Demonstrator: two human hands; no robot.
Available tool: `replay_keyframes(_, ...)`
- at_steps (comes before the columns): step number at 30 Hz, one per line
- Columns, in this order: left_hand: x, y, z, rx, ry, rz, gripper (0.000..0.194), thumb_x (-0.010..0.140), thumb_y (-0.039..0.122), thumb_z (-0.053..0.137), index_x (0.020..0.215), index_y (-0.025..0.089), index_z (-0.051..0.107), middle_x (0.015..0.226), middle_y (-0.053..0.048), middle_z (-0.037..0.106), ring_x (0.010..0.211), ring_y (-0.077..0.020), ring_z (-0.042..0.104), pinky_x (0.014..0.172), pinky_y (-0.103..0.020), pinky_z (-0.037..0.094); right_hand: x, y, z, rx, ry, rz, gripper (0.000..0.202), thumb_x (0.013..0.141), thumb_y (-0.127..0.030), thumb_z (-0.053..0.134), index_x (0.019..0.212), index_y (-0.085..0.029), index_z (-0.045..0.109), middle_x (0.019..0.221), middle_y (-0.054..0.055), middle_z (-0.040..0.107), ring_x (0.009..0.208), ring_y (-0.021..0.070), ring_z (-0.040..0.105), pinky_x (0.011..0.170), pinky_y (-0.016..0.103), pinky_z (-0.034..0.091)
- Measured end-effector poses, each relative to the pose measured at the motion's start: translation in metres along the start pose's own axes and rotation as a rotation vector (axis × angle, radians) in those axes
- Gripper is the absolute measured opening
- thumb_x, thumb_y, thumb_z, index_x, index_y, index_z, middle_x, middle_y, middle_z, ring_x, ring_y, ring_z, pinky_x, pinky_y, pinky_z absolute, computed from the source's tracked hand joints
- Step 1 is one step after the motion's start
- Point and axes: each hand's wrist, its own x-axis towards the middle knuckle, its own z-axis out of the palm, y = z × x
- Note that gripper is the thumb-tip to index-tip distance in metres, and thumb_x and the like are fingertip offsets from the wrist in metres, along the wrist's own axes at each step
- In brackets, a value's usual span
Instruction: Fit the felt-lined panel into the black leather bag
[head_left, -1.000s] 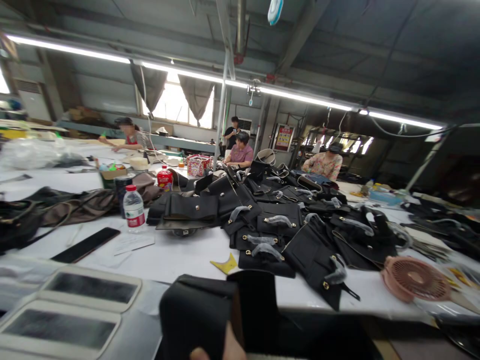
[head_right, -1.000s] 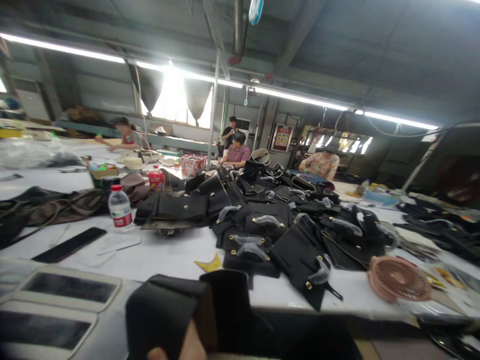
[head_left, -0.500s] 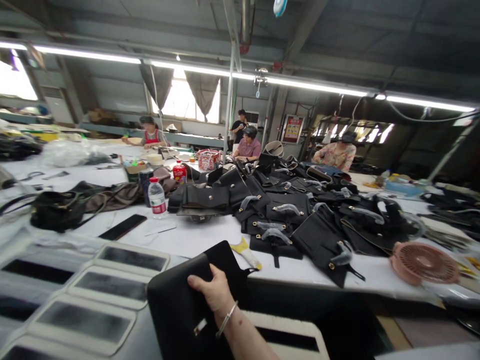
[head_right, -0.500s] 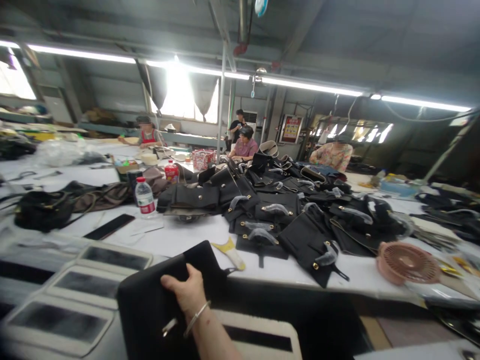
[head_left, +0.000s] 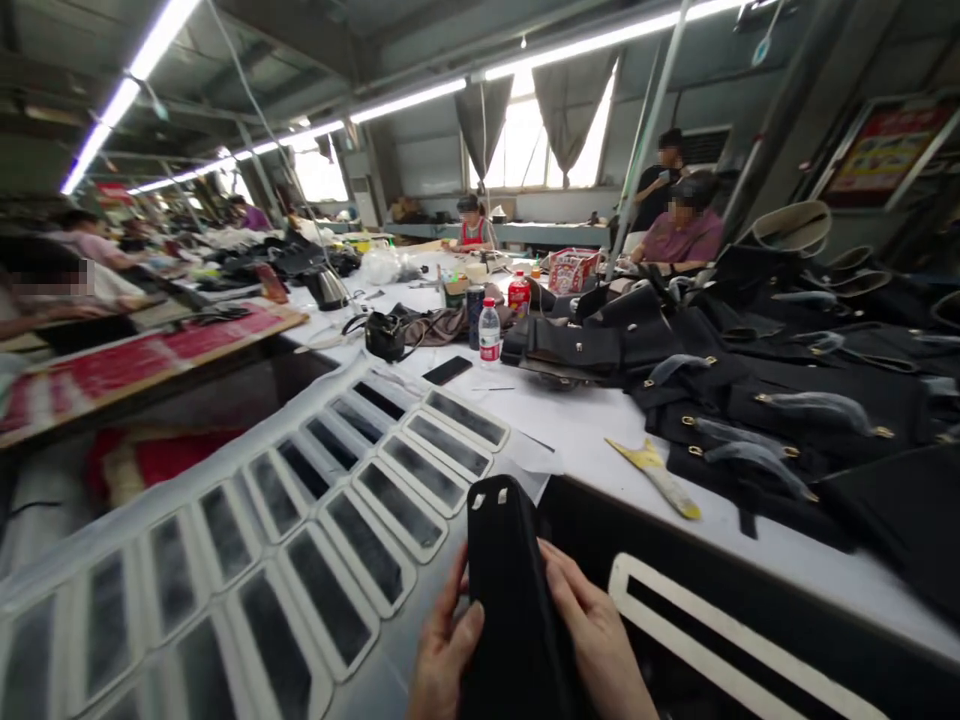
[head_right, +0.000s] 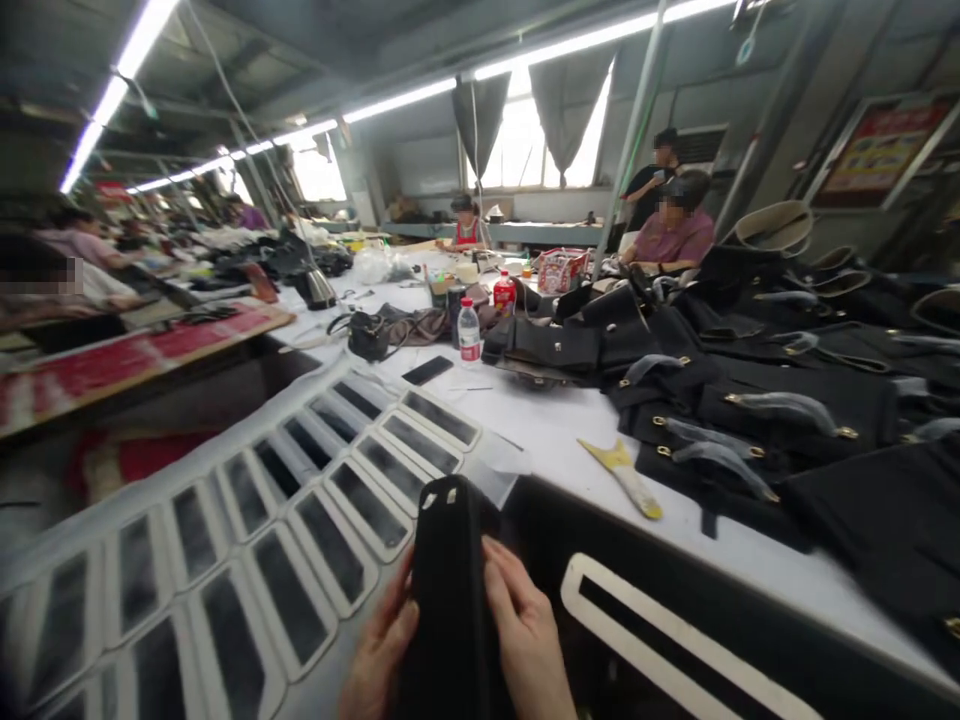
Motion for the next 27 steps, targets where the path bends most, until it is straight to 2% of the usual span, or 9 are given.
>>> replay_keyframes(2, -0.01, -0.014, 0.004, -0.043, 0.019, -0.04, 0.083, 0.077, 0.05, 0.075, 0.148, 0.023, 0.042, 0.128, -0.01, 0.066, 0.12, -0.0321, 0.061, 0.103, -0.04, 0.049, -0.025, -0.003, -0.004, -0.253, 0.019, -0.095, 0.057, 0.089, -0.059, 0.056, 0.132, -0.023, 0.062, 0.136, 0.009, 0.06, 0.129, 0.0304, 0.053, 0.111, 0.043, 0.04)
replay_keyframes(4, -0.017, -0.023, 0.01, -0.009, 0.008, -0.039, 0.075, 0.078, 0.05, 0.074, 0.142, 0.021, 0.05, 0.122, -0.012, 0.069, 0.114, -0.031, 0.064, 0.1, -0.04, 0.051, -0.042, -0.006, -0.006, -0.477, 0.072, -0.21, 0.061, 0.093, -0.052, 0.052, 0.144, -0.018, 0.049, 0.139, 0.01, 0.057, 0.128, 0.0292, 0.054, 0.107, 0.041, 0.046)
replay_keyframes(6, -0.021, -0.024, 0.016, 0.128, -0.034, 0.053, 0.062, 0.082, 0.049, 0.069, 0.136, 0.021, 0.057, 0.12, -0.011, 0.068, 0.112, -0.0287, 0.064, 0.098, -0.038, 0.051, -0.05, -0.009, -0.007, -0.631, 0.132, -0.31, 0.061, 0.096, -0.046, 0.047, 0.146, -0.011, 0.045, 0.139, 0.012, 0.056, 0.126, 0.0275, 0.055, 0.103, 0.038, 0.049)
replay_keyframes(9, -0.017, -0.013, 0.025, 0.434, -0.105, 0.249, 0.046, 0.091, 0.043, 0.06, 0.131, 0.021, 0.061, 0.115, -0.01, 0.068, 0.107, -0.0252, 0.063, 0.096, -0.035, 0.051, -0.053, -0.013, -0.007, -0.72, 0.196, -0.396, 0.054, 0.1, -0.041, 0.04, 0.139, -0.005, 0.05, 0.132, 0.015, 0.061, 0.119, 0.0251, 0.06, 0.096, 0.032, 0.053)
replay_keyframes(12, -0.011, 0.0, 0.036, 0.612, -0.156, 0.352, 0.038, 0.095, 0.041, 0.052, 0.124, 0.02, 0.065, 0.109, -0.009, 0.068, 0.102, -0.0246, 0.063, 0.09, -0.033, 0.051, -0.053, -0.013, -0.01, -0.676, 0.201, -0.376, 0.044, 0.101, -0.039, 0.039, 0.131, -0.012, 0.056, 0.123, 0.013, 0.068, 0.107, 0.0221, 0.068, 0.086, 0.025, 0.057)
replay_keyframes(17, -0.007, 0.008, 0.052, 0.651, -0.21, 0.345, 0.035, 0.098, 0.041, 0.048, 0.112, 0.02, 0.071, 0.1, -0.008, 0.069, 0.09, -0.022, 0.063, 0.08, -0.03, 0.051, -0.056, -0.01, -0.014, -0.533, 0.275, -0.256, 0.04, 0.101, -0.046, 0.04, 0.115, -0.019, 0.065, 0.095, 0.009, 0.075, 0.083, 0.021, 0.074, 0.067, 0.022, 0.056)
replay_keyframes(20, -0.006, 0.006, 0.056, 0.657, -0.212, 0.337, 0.035, 0.098, 0.041, 0.047, 0.109, 0.02, 0.073, 0.095, -0.008, 0.069, 0.084, -0.0209, 0.063, 0.076, -0.028, 0.05, -0.059, -0.012, -0.01, -0.43, 0.364, -0.17, 0.043, 0.098, -0.054, 0.042, 0.104, -0.02, 0.068, 0.088, 0.009, 0.075, 0.077, 0.0215, 0.072, 0.065, 0.023, 0.053)
replay_keyframes(23, -0.007, 0.004, 0.057, 0.675, -0.226, 0.344, 0.037, 0.1, 0.041, 0.044, 0.111, 0.02, 0.073, 0.099, -0.009, 0.07, 0.089, -0.0223, 0.063, 0.081, -0.03, 0.05, -0.062, -0.013, -0.007, -0.321, 0.42, -0.098, 0.044, 0.095, -0.058, 0.045, 0.096, -0.02, 0.068, 0.086, 0.008, 0.074, 0.073, 0.0206, 0.07, 0.065, 0.024, 0.051)
replay_keyframes(27, -0.01, 0.002, 0.058, 0.686, -0.227, 0.35, 0.039, 0.101, 0.04, 0.041, 0.114, 0.021, 0.072, 0.1, -0.009, 0.07, 0.092, -0.0223, 0.062, 0.086, -0.03, 0.049, -0.066, -0.005, -0.013, -0.248, 0.408, -0.064, 0.047, 0.093, -0.061, 0.048, 0.091, -0.019, 0.067, 0.08, 0.007, 0.071, 0.069, 0.0201, 0.067, 0.063, 0.024, 0.05)
